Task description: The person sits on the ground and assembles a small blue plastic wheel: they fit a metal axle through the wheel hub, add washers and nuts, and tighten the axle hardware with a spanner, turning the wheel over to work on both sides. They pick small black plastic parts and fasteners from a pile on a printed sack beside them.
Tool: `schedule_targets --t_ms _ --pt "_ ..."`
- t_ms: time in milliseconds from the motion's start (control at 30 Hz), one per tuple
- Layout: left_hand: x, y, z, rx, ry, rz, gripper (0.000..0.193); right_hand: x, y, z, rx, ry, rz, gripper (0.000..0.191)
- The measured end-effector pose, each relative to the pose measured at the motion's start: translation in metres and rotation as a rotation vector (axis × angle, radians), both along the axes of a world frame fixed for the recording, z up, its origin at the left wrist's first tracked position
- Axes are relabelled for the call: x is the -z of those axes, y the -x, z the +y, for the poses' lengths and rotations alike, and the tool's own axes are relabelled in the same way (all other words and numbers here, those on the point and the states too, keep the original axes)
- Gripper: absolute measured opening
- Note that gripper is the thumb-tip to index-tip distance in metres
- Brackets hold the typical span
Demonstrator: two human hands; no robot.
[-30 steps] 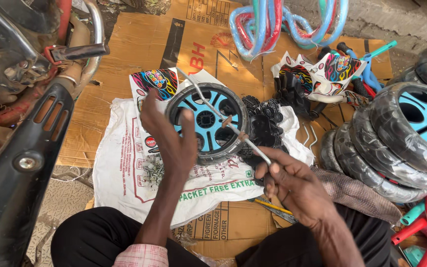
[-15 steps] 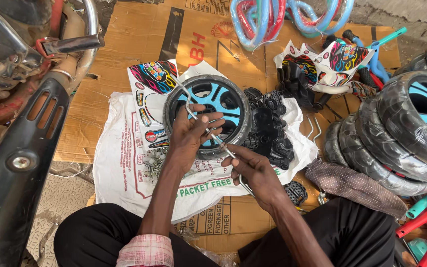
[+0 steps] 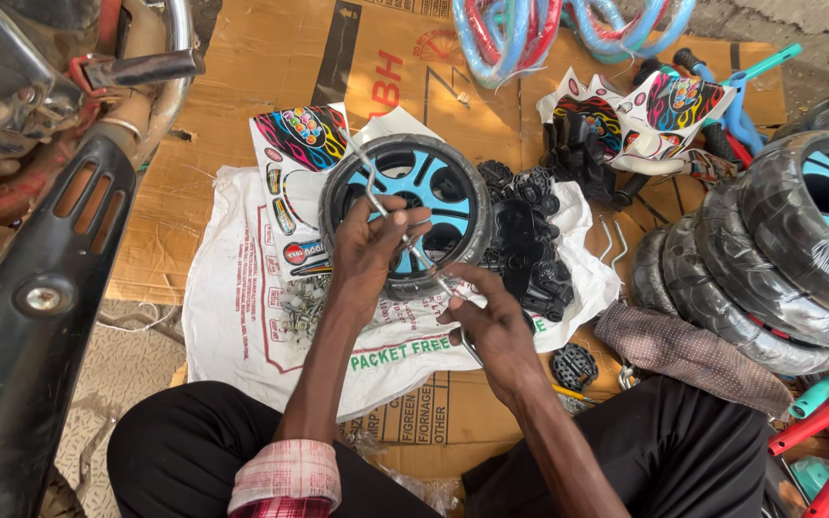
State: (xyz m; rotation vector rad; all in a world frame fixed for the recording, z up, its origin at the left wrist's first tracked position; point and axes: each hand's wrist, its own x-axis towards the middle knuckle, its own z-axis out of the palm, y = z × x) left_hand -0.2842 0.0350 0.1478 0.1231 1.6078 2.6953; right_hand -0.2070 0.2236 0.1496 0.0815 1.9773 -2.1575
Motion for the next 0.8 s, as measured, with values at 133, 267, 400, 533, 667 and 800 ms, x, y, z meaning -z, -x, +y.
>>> schedule_targets --t_ms 133,267,400,533,667,800 --pt "-0.001 -0.001 0.000 -0.019 -0.009 -0.082 0.020 -0.008 0.001 -0.004 -0.075 0.013 0.213 0.019" --pt "-0.002 0.000 -0.001 -0.040 0.007 -0.098 0.022 -0.018 0.002 -0.008 0.040 -0.125 -0.035 0.040" --pt "-0.002 0.002 -0.001 -0.073 -0.038 -0.091 0.024 -0.015 0.004 -0.008 -0.063 -0.104 0.149 0.031" --pt "-0.001 0.000 -0.001 -0.079 -0.016 -0.069 0.023 -0.010 0.005 -0.006 -0.017 -0.085 0.057 0.060" --pt "-0.003 -0.001 -0.001 -0.112 -0.014 -0.101 0.022 -0.011 0.005 -0.005 -0.036 -0.098 0.195 0.022" --pt "-0.004 0.002 0.000 -0.098 -0.005 -0.034 0.021 -0.013 0.005 -0.006 -0.047 -0.206 0.102 0.048"
